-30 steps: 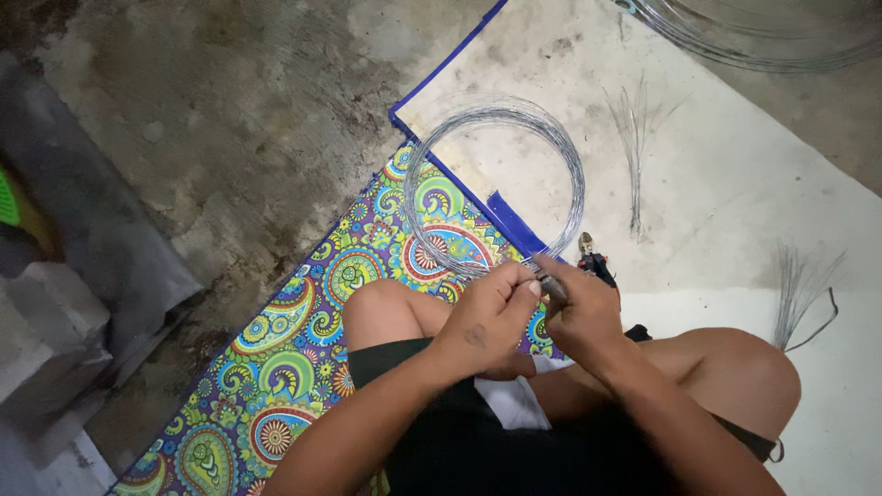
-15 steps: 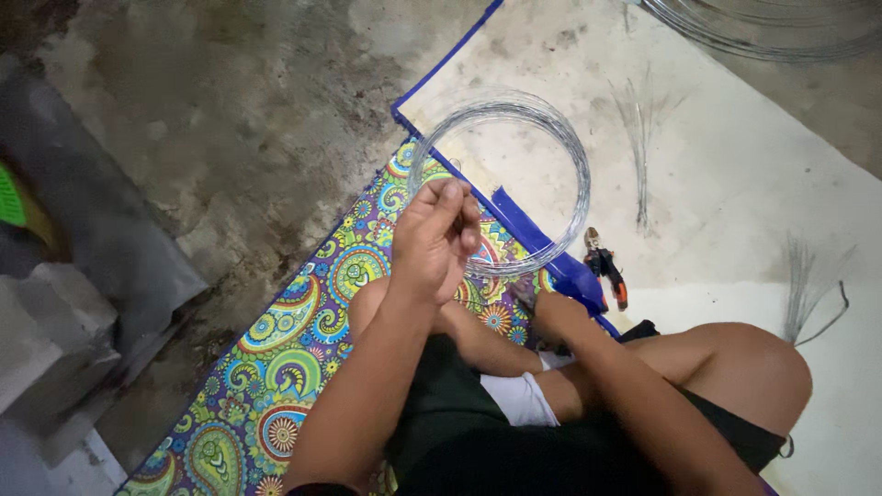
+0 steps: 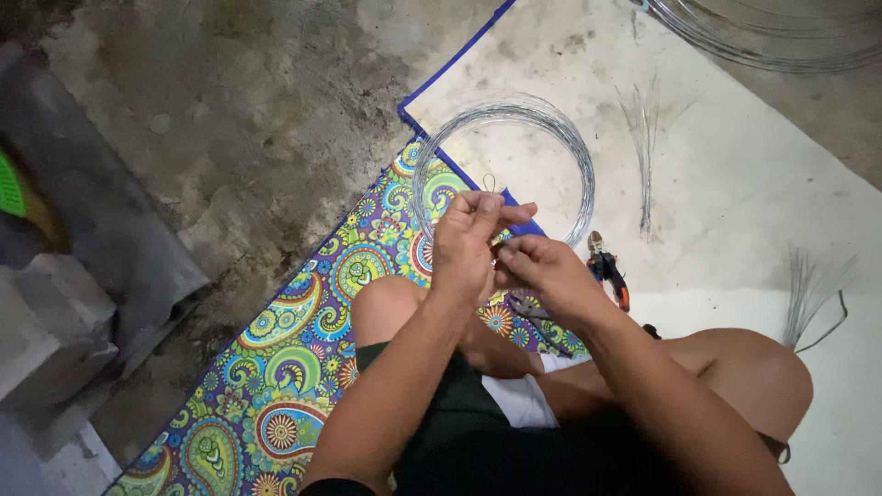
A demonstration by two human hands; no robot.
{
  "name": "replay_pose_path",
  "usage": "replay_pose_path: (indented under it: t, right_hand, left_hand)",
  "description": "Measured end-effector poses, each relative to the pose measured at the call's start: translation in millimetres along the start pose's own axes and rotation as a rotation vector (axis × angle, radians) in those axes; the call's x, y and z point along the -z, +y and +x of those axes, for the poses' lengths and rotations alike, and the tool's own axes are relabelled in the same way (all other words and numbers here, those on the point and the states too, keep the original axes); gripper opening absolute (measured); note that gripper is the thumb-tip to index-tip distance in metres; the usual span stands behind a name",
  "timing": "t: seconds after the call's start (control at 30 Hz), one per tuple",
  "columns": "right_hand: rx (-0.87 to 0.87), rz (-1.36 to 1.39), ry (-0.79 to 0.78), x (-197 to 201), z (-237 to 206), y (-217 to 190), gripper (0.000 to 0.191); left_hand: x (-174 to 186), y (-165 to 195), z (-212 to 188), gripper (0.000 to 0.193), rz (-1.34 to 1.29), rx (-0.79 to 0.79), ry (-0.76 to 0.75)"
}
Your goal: The person sits on the floor and cuts lengths of thin wire from a coil using pliers, then bends and twists the cut pieces by hand, setting finished pieces aside. They repeat this cut-and-twist cycle on multiple wire pieces throughout the clip.
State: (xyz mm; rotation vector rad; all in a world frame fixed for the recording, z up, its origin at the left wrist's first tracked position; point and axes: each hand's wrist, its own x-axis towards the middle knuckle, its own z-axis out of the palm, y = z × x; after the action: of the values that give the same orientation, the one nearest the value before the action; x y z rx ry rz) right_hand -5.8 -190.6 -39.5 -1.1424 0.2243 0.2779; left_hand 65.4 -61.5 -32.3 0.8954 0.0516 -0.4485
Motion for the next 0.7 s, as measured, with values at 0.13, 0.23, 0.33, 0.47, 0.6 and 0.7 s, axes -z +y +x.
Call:
replay_pose_path:
  t: [0.13,0.23,0.33,0.47,0.6,0.7]
  right_hand:
    - [-0.153,0.339,-0.095,-9.0,-7.9,7.3,0.015]
    - [-0.199,0.339,-0.162,-14.6,-18.7,16.1,0.014]
    - [-0.211,0.357,-0.233,-14.0,-27.6,21.0,0.012]
    - [-0.256,0.291,-0.222,-9.9,-34.6,24.2,0.013]
    - [-0.284,0.218,-0.187,-10.6,-47.1,29.4,0.015]
    - [-0.31,0.228,-0.15,-13.8,-55.2,33.2,0.015]
  left_hand:
    - [5.9,10.9,6.0,0.011,-0.074,-0.168,-0.033]
    - [6.7,27.7,16.3,0.01,-0.186,-0.198,0.0]
    - [11.0,52.4,24.1,0.013,-0.275,-0.124,0.048]
    - [13.8,76.2,32.5,0.016,-0.335,-0.056,0.057]
    - [25.2,98.0,42.5,0.018,-0.437,-0.154,-0.054]
    - [37.7,110.9,48.8,0.016,-0.424,-0.169,-0.064]
